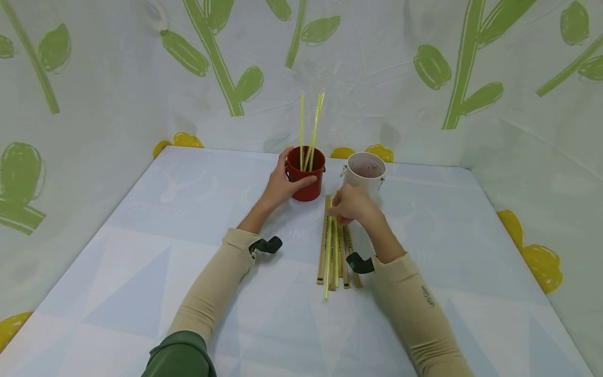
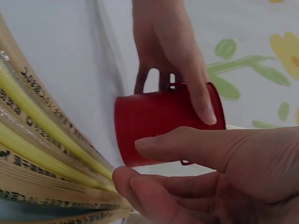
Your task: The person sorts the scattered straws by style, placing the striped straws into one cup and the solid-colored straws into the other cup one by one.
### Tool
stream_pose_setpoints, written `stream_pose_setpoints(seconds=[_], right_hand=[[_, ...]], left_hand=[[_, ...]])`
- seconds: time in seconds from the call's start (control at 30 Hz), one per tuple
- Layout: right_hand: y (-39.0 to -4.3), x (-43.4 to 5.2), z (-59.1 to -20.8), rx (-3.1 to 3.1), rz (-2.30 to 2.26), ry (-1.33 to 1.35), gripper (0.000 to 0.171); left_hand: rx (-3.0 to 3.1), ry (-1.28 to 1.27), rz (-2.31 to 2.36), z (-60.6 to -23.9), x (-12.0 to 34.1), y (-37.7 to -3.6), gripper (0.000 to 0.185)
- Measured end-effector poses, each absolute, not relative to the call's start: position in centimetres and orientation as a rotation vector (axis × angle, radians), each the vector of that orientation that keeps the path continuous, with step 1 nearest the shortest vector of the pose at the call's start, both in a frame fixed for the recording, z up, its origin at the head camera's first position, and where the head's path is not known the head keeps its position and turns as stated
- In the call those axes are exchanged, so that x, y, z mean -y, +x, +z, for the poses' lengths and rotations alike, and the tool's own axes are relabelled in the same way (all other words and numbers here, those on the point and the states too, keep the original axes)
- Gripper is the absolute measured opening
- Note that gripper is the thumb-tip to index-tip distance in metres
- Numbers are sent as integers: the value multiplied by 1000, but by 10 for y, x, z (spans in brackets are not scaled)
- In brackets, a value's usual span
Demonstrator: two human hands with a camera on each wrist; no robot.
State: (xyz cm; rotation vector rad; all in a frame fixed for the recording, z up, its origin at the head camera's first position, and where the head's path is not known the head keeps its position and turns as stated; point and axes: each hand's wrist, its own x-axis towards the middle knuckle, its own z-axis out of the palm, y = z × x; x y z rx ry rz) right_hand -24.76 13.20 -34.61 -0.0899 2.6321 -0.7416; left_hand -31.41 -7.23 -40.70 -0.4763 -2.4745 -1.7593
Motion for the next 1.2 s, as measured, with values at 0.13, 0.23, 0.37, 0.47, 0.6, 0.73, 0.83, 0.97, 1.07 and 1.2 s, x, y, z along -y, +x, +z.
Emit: stream_pose_setpoints(seconds=[0.13,0.23,0.37,0.47,0.6,0.73,0.83,0.97,1.07,1.2], right_hand=[[-248,-126,-351,-2617,-715,-68,23],[-249,-123,-353,-2618,-697,-62,20],[-249,-121,-357,-2620,-670,-41,17],[-249,-119,-360,-2631,-658,-23,16],[-249,-115,-363,-2647,-635,-11,15],[-246,-110,-364,-2662,-604,-11,19],[-244,-107,-362,-2685,-582,-19,23],[-241,-103,-361,-2724,-519,-67,26],[-239,-101,-362,-2737,-461,-103,25],[-239,-97,-363,-2736,-416,-111,24]], left_hand=[[2474,-476,-1758,-406,72,-313,95],[2471,-476,-1755,-406,72,-313,95],[2473,-476,-1756,-407,73,-314,95],[2474,-475,-1759,-407,73,-314,96],[2469,-482,-1756,-408,73,-314,95],[2465,-482,-1759,-407,73,-313,94],[2465,-476,-1758,-407,72,-313,94],[2470,-478,-1746,-407,72,-314,94],[2470,-482,-1739,-407,72,-314,95],[2467,-480,-1738,-408,72,-314,94]])
